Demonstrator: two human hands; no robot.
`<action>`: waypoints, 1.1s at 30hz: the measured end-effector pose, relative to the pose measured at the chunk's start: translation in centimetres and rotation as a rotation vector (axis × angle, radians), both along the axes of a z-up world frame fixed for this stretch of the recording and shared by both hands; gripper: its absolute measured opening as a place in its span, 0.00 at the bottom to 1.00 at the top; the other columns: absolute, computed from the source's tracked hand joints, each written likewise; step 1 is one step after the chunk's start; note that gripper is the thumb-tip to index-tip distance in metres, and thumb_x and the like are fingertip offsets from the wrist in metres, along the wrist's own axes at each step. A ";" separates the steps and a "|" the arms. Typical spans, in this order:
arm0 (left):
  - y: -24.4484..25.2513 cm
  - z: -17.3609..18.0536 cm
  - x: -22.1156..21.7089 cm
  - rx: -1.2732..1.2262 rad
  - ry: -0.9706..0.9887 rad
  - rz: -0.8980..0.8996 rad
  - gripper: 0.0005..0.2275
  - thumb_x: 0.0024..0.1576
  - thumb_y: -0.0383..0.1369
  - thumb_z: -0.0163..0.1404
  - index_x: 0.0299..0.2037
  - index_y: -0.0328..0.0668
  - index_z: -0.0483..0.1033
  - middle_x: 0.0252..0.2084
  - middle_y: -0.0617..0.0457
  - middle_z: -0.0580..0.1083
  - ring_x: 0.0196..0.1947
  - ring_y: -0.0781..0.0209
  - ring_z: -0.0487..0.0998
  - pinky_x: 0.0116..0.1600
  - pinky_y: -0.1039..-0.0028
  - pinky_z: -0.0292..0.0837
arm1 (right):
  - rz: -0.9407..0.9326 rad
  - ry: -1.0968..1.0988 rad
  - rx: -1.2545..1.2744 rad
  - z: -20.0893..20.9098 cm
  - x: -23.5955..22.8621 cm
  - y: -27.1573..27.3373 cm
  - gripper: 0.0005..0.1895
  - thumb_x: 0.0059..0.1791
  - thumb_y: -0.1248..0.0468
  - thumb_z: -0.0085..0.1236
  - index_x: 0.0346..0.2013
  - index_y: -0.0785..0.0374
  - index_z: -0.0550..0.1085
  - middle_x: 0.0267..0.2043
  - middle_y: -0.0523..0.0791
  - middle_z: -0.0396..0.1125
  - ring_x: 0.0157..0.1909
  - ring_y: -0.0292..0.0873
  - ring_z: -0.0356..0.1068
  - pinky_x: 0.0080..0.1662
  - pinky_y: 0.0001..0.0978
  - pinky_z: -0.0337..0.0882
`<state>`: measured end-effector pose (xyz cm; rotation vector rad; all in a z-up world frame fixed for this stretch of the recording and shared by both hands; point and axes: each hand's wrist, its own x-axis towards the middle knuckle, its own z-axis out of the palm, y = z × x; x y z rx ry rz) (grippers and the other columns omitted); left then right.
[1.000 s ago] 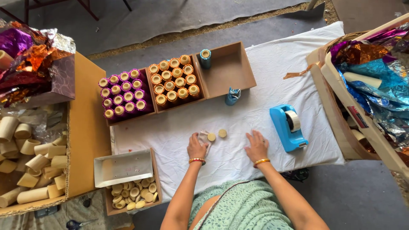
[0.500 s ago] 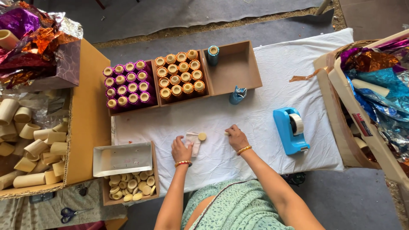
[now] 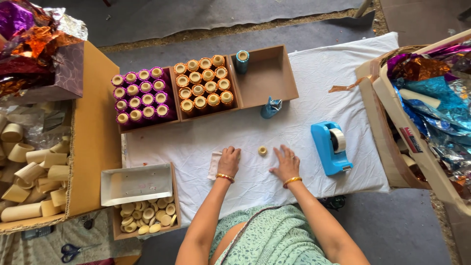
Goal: The person sits at a table and wraps small cylindrical candle holders with shiny metallic foil. They pick up a holder, wrap it with foil from a nearby container, and place the wrapped item into a cardboard box. The person repeats this process for multiple holders.
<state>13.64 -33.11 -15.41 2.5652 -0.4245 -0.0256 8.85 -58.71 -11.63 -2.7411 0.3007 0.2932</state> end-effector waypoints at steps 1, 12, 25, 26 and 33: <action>-0.7 0.8 0.3 -0.004 0.002 -0.005 0.18 0.53 0.23 0.58 0.54 0.47 0.76 0.50 0.50 0.72 0.51 0.47 0.71 0.56 0.66 0.72 | -0.005 0.002 -0.004 -0.2 -0.4 0.0 0.43 0.35 0.51 0.73 0.63 0.43 0.68 0.70 0.41 0.56 0.71 0.47 0.52 0.66 0.48 0.57; -3.2 4.6 0.9 -0.148 0.107 0.014 0.23 0.44 0.25 0.62 0.52 0.45 0.73 0.46 0.45 0.69 0.47 0.43 0.72 0.49 0.60 0.74 | 0.130 0.083 -0.081 0.1 -0.8 0.2 0.53 0.37 0.46 0.72 0.72 0.37 0.56 0.79 0.42 0.42 0.79 0.45 0.39 0.70 0.52 0.46; 8.0 1.8 1.3 -0.255 -0.130 0.425 0.15 0.52 0.30 0.58 0.49 0.43 0.74 0.46 0.44 0.69 0.46 0.43 0.75 0.51 0.59 0.74 | 0.114 0.091 -0.079 0.2 -0.8 0.2 0.54 0.35 0.46 0.73 0.72 0.36 0.56 0.78 0.40 0.42 0.78 0.45 0.40 0.70 0.53 0.47; 9.6 2.0 1.0 -0.136 -0.112 0.522 0.17 0.51 0.30 0.59 0.51 0.44 0.74 0.49 0.44 0.68 0.49 0.44 0.74 0.54 0.59 0.73 | 0.121 0.062 -0.070 0.4 -0.6 0.2 0.53 0.35 0.46 0.73 0.71 0.37 0.57 0.78 0.42 0.44 0.78 0.46 0.41 0.69 0.54 0.47; 9.2 5.4 -0.2 0.029 0.025 0.641 0.19 0.47 0.33 0.63 0.50 0.49 0.77 0.53 0.46 0.67 0.54 0.44 0.68 0.55 0.55 0.69 | 0.112 -0.098 0.073 -0.2 2.1 1.5 0.39 0.39 0.57 0.69 0.65 0.45 0.68 0.64 0.43 0.63 0.65 0.48 0.63 0.60 0.42 0.68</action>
